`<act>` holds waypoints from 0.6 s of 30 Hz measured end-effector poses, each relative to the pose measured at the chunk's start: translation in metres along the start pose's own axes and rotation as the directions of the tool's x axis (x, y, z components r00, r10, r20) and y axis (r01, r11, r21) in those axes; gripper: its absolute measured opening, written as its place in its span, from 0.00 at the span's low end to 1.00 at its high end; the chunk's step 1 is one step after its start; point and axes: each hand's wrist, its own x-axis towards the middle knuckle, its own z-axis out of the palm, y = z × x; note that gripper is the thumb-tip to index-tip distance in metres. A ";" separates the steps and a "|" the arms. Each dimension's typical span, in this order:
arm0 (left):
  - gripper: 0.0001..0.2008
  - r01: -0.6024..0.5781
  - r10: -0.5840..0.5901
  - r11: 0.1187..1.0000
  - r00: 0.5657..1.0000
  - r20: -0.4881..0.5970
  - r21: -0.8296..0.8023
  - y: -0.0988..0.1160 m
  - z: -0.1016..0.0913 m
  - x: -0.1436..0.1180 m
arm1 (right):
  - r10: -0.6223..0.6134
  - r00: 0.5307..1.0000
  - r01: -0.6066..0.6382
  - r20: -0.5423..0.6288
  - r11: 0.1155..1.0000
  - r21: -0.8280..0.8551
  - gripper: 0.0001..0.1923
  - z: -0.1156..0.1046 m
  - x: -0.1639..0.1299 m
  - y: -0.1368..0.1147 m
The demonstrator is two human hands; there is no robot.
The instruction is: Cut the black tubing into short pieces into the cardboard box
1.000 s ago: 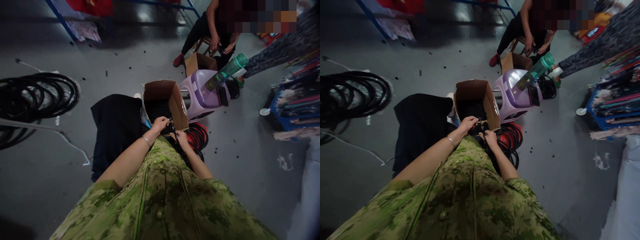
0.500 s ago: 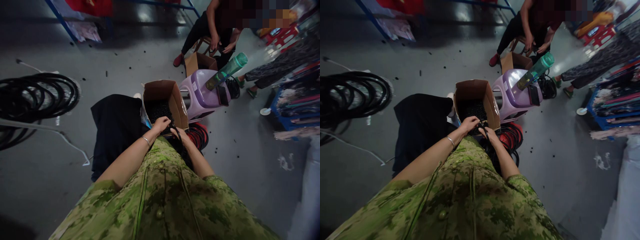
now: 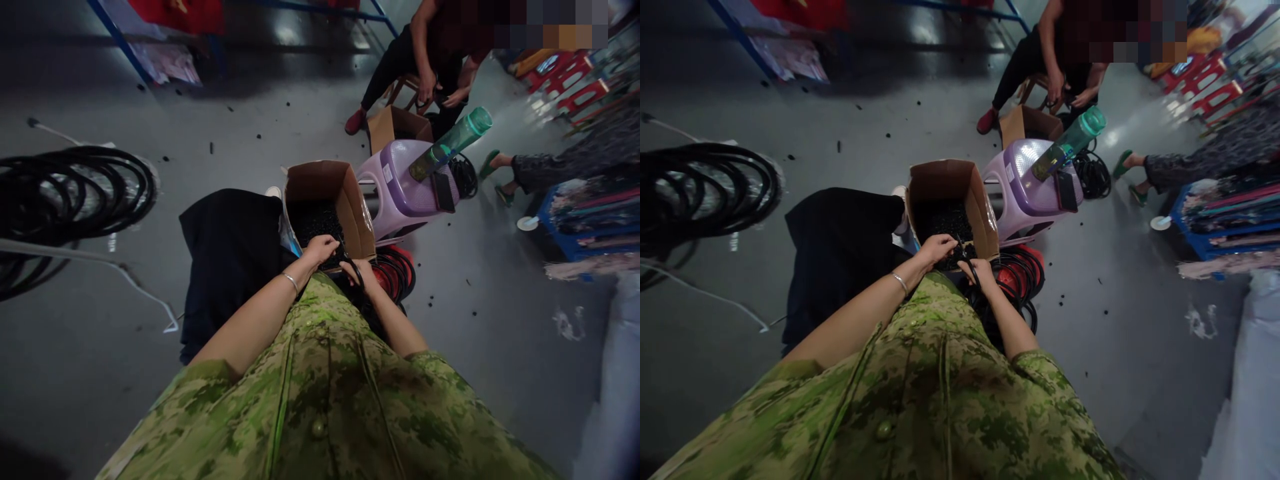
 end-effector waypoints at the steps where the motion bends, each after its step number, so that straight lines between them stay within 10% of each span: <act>1: 0.09 0.009 -0.009 1.000 1.000 -0.005 -0.003 -0.001 0.000 0.001 | 0.003 1.000 -0.003 -0.012 1.000 -0.008 0.31 0.002 0.000 0.001; 18: 0.11 0.172 -0.174 0.984 0.983 -0.063 -0.042 0.004 0.004 0.000 | 0.031 0.990 -0.039 -0.135 0.997 -0.064 0.30 0.025 0.000 0.003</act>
